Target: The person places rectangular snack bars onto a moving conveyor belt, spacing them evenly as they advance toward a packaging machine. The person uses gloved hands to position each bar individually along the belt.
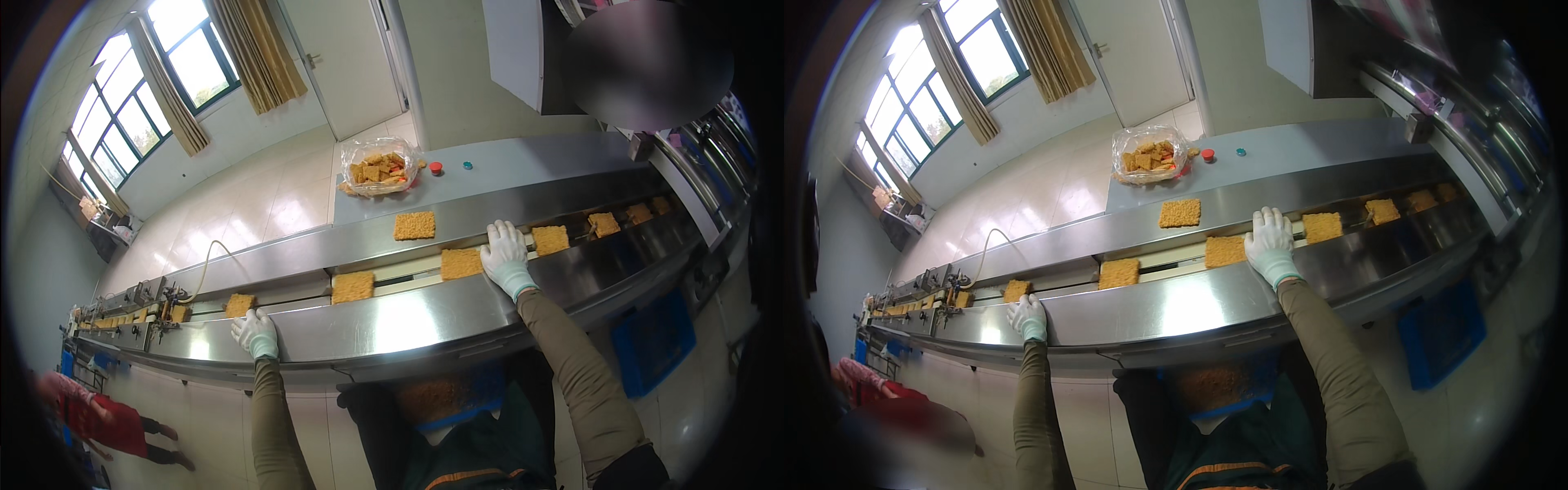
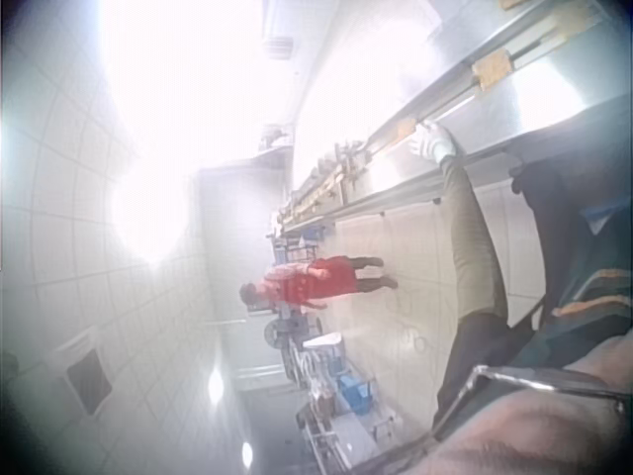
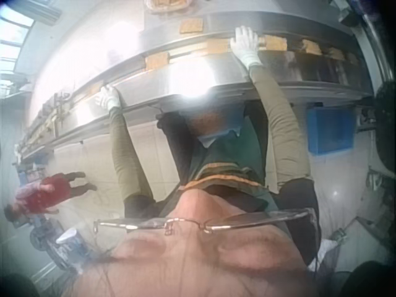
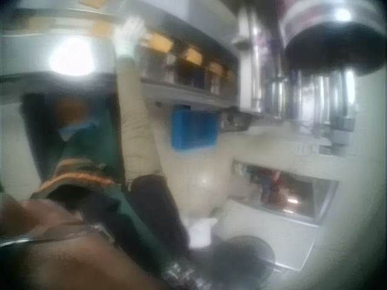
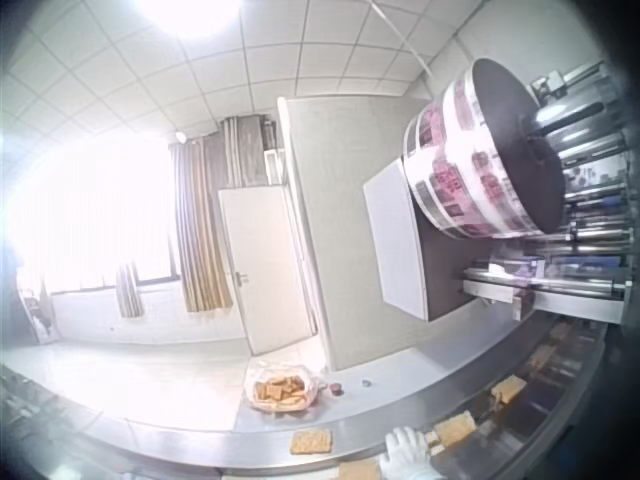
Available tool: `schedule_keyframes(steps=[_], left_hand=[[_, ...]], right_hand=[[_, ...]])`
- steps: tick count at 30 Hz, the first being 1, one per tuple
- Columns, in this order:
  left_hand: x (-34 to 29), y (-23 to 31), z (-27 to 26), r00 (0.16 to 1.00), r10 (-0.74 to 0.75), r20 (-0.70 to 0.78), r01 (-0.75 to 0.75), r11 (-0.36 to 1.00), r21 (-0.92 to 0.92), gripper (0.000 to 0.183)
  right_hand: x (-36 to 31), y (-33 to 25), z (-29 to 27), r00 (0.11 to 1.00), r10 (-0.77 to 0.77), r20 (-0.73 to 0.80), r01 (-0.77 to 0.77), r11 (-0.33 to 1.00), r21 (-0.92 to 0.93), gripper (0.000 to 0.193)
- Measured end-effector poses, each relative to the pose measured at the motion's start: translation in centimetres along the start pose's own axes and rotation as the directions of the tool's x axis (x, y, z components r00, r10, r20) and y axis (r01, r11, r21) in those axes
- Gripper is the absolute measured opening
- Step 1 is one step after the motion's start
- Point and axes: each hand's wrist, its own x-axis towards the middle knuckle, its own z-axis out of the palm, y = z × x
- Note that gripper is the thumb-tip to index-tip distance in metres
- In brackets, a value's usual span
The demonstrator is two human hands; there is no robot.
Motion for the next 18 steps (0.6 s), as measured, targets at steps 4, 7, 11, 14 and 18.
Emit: schedule_keyframes(steps=[4,7,11,14,18], left_hand=[[0.04,-0.09,0.14,1.0,0.008,0.001,-0.008,1.0,-0.003,0.037],[0.14,-0.22,0.23,1.0,0.005,0.003,-0.005,1.0,-0.002,0.037],[0.15,-0.23,0.24,1.0,0.008,0.011,-0.008,1.0,-0.007,0.038],[0.15,-0.21,0.34,1.0,0.012,0.007,-0.012,1.0,-0.008,0.038],[0.1,-0.33,0.45,0.999,0.015,-0.028,-0.015,1.0,0.005,0.037]], right_hand=[[0.01,0.16,0.17,1.0,-0.001,-0.015,0.001,1.0,-0.014,0.044],[0.02,0.0,-0.06,1.0,0.003,-0.003,-0.003,1.0,-0.012,0.044],[0.01,-0.07,-0.19,1.0,0.015,0.014,-0.015,1.0,-0.002,0.045],[0.07,0.0,-0.09,0.999,0.021,0.024,-0.021,1.0,-0.018,0.046],[0.1,-0.04,-0.11,0.999,0.015,0.044,-0.015,1.0,-0.018,0.047]])
